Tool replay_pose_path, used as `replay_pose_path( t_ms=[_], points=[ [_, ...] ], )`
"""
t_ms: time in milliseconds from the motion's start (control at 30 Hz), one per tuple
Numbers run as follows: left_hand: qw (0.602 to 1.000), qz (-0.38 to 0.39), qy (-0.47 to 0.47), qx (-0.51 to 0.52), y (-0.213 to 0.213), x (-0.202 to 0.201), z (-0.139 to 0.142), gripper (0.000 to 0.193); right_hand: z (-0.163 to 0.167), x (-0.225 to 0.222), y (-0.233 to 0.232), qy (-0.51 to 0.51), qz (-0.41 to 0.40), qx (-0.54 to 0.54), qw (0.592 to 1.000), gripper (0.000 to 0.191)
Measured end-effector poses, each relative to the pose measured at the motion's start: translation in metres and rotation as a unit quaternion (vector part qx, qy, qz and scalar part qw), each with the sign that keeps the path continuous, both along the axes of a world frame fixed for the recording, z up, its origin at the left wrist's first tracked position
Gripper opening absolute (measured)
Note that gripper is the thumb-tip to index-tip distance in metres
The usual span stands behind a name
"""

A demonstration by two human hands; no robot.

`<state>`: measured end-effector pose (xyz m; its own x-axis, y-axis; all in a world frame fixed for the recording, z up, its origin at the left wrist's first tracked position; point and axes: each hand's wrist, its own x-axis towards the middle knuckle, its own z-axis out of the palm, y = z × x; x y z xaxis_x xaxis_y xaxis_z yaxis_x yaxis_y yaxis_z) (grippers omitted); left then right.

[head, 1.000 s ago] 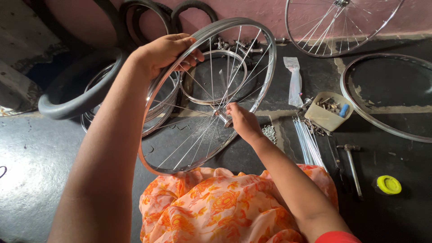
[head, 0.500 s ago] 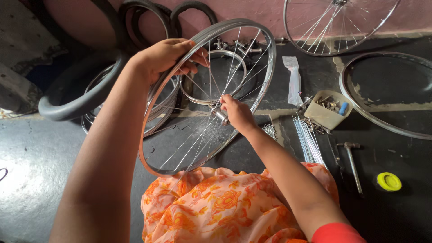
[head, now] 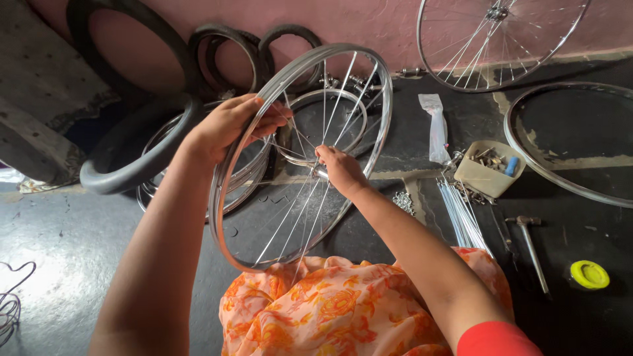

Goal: The person laces a bicycle wheel by inserting spokes through the rim and hub, then secures them with nipples. The person repeatedly rotates the wheel to access different spoke holes and continues adding spokes one at a time.

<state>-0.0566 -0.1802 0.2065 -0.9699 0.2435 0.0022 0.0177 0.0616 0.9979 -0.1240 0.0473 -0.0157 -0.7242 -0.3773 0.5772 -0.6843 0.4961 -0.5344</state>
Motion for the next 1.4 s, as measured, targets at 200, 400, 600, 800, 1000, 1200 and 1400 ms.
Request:
replay_pose_path(
  t_ms=[200, 400, 600, 800, 1000, 1200, 1400],
  points=[
    [0.994, -0.032, 0.016, 0.104, -0.024, 0.008, -0.034, 0.036, -0.002, -0.007, 0.000, 0.059, 0.006, 0.048, 0.997, 0.015],
    [0.998, 0.000, 0.021, 0.066, -0.007, -0.005, -0.036, 0.037, 0.007, -0.006, 0.013, 0.061, 0.013, 0.039, 0.997, 0.021],
    [0.999, 0.018, 0.011, 0.038, 0.008, -0.020, -0.031, 0.041, -0.004, -0.023, 0.055, -0.132, -0.039, -0.029, 0.990, 0.033],
    [0.998, 0.028, 0.048, -0.021, 0.008, -0.047, -0.049, 0.037, -0.112, -0.041, 0.180, -0.150, -0.165, -0.062, 0.973, 0.020],
    [0.987, -0.023, 0.030, 0.153, 0.009, -0.070, -0.056, 0.029, -0.192, -0.032, 0.212, -0.214, -0.219, 0.073, 0.949, 0.014],
    [0.981, -0.036, 0.028, 0.189, 0.010, -0.093, -0.062, 0.030, -0.224, -0.051, 0.202, -0.363, -0.194, 0.232, 0.881, 0.013],
    [0.980, -0.026, 0.018, 0.195, 0.013, -0.109, -0.065, 0.032, -0.253, -0.077, 0.179, -0.301, -0.136, 0.308, 0.892, 0.017]
  ],
)
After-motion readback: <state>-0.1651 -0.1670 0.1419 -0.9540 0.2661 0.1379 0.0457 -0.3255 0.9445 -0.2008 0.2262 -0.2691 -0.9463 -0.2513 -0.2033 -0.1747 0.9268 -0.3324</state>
